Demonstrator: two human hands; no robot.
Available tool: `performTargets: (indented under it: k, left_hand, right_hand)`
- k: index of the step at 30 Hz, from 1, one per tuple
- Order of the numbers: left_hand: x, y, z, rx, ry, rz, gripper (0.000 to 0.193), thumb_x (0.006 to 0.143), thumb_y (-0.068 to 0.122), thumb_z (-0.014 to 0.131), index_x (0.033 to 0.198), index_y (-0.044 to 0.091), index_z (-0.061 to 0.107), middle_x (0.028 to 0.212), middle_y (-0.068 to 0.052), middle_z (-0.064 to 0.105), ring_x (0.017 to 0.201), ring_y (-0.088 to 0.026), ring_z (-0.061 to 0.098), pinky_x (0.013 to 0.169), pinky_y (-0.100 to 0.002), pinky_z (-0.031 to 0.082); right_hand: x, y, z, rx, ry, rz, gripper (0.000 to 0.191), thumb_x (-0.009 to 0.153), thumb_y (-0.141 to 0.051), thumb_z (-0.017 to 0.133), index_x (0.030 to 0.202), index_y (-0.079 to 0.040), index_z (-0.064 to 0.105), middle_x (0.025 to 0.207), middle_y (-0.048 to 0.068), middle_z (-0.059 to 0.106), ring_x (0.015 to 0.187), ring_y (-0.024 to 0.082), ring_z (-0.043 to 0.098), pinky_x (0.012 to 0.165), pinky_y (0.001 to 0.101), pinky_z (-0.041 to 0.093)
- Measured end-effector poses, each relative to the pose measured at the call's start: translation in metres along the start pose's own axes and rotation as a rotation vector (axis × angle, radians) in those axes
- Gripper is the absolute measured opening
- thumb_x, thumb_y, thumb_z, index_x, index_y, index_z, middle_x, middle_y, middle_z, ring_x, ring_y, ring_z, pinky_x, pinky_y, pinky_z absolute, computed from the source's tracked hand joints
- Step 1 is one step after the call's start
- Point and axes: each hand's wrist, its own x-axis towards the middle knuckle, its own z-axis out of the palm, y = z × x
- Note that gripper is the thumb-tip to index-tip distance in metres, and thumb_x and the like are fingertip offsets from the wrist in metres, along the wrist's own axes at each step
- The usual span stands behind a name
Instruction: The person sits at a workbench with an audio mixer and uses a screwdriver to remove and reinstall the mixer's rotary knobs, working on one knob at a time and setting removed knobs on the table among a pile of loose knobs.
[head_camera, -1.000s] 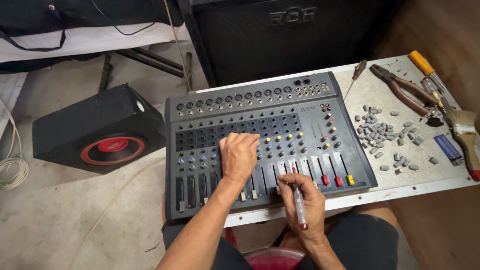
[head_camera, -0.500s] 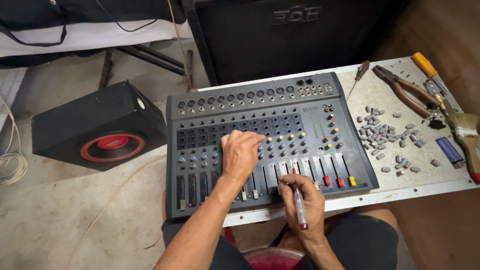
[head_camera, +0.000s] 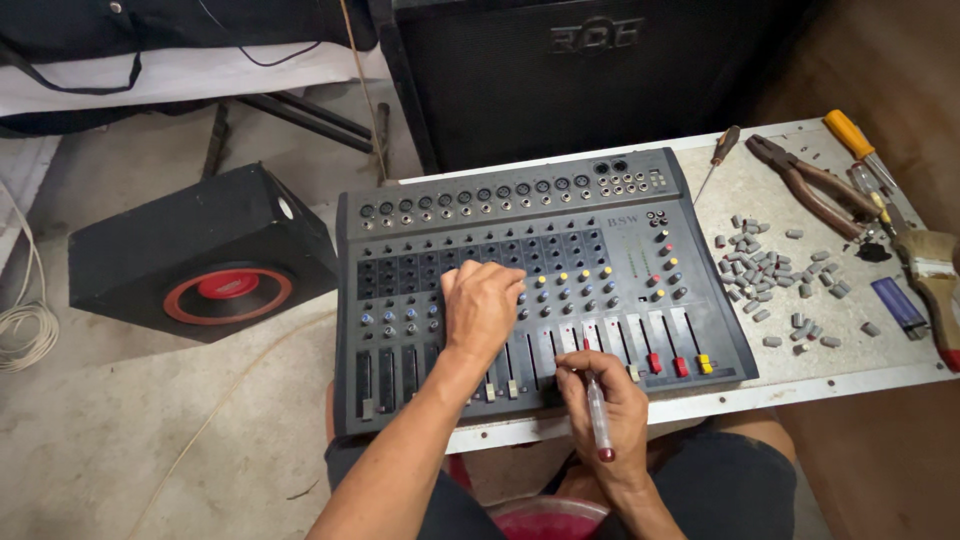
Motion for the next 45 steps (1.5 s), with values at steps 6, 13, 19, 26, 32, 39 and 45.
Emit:
performTargets:
  k: [6, 13, 19, 26, 32, 39, 45]
  left_hand:
    - [0.002, -0.002, 0.0, -0.026, -0.015, 0.004, 0.011, 0.081, 0.016, 0.077, 0.091, 0.016, 0.081, 0.087, 0.001, 0.074, 0.09, -0.024, 0.063, 0.086, -0.041, 0.043]
    - [0.003, -0.006, -0.002, -0.064, -0.045, 0.057, 0.014, 0.083, 0.009, 0.072, 0.092, 0.015, 0.081, 0.091, 0.001, 0.076, 0.093, -0.021, 0.065, 0.087, -0.041, 0.043]
    - [0.003, -0.005, -0.004, -0.052, -0.054, 0.063, 0.015, 0.087, 0.009, 0.07, 0.096, 0.013, 0.08, 0.092, -0.001, 0.076, 0.094, -0.023, 0.065, 0.089, -0.041, 0.042]
    - [0.004, -0.007, -0.004, -0.064, -0.055, 0.012, 0.01, 0.087, 0.016, 0.072, 0.092, 0.013, 0.079, 0.089, -0.003, 0.076, 0.092, -0.025, 0.065, 0.088, -0.043, 0.042]
    - [0.005, -0.006, -0.003, -0.07, -0.038, -0.038, 0.008, 0.083, 0.02, 0.075, 0.085, 0.013, 0.077, 0.084, -0.003, 0.074, 0.09, -0.026, 0.066, 0.087, -0.044, 0.043]
    - [0.01, -0.005, -0.006, -0.002, -0.042, 0.001, 0.004, 0.078, 0.018, 0.077, 0.079, 0.014, 0.078, 0.084, -0.001, 0.074, 0.094, -0.027, 0.064, 0.09, -0.046, 0.043]
    - [0.016, -0.018, -0.005, -0.095, -0.191, -0.08, 0.007, 0.079, 0.018, 0.077, 0.085, 0.014, 0.08, 0.092, -0.002, 0.075, 0.098, -0.028, 0.063, 0.09, -0.045, 0.044]
  right_hand:
    - [-0.002, -0.003, 0.001, -0.066, 0.011, 0.007, 0.015, 0.089, 0.0, 0.073, 0.104, -0.002, 0.07, 0.095, 0.005, 0.077, 0.081, 0.006, 0.066, 0.073, 0.0218, 0.054]
    - [-0.001, -0.005, 0.0, -0.053, 0.009, 0.049, 0.015, 0.09, 0.0, 0.072, 0.104, -0.002, 0.07, 0.093, 0.005, 0.077, 0.079, 0.006, 0.065, 0.072, 0.0222, 0.055]
    - [0.0, -0.006, 0.002, -0.024, 0.003, 0.041, 0.014, 0.09, 0.0, 0.071, 0.104, -0.001, 0.069, 0.096, 0.005, 0.077, 0.082, 0.006, 0.066, 0.074, 0.0219, 0.055]
    - [0.0, -0.005, 0.001, -0.051, -0.002, 0.051, 0.014, 0.09, -0.001, 0.072, 0.103, -0.002, 0.07, 0.094, 0.004, 0.078, 0.079, 0.005, 0.065, 0.072, 0.0213, 0.054]
    - [0.0, -0.004, 0.003, -0.076, -0.003, 0.047, 0.014, 0.089, -0.002, 0.073, 0.103, -0.003, 0.07, 0.092, 0.003, 0.078, 0.075, 0.004, 0.062, 0.069, 0.0207, 0.052]
    - [0.002, -0.004, 0.006, -0.059, -0.016, 0.049, 0.013, 0.089, -0.002, 0.072, 0.102, -0.003, 0.071, 0.091, 0.002, 0.077, 0.078, 0.003, 0.063, 0.07, 0.0205, 0.053]
    - [-0.001, -0.006, 0.003, -0.074, 0.007, 0.121, 0.013, 0.089, -0.003, 0.074, 0.102, -0.003, 0.072, 0.086, 0.003, 0.074, 0.072, 0.005, 0.059, 0.065, 0.0216, 0.05]
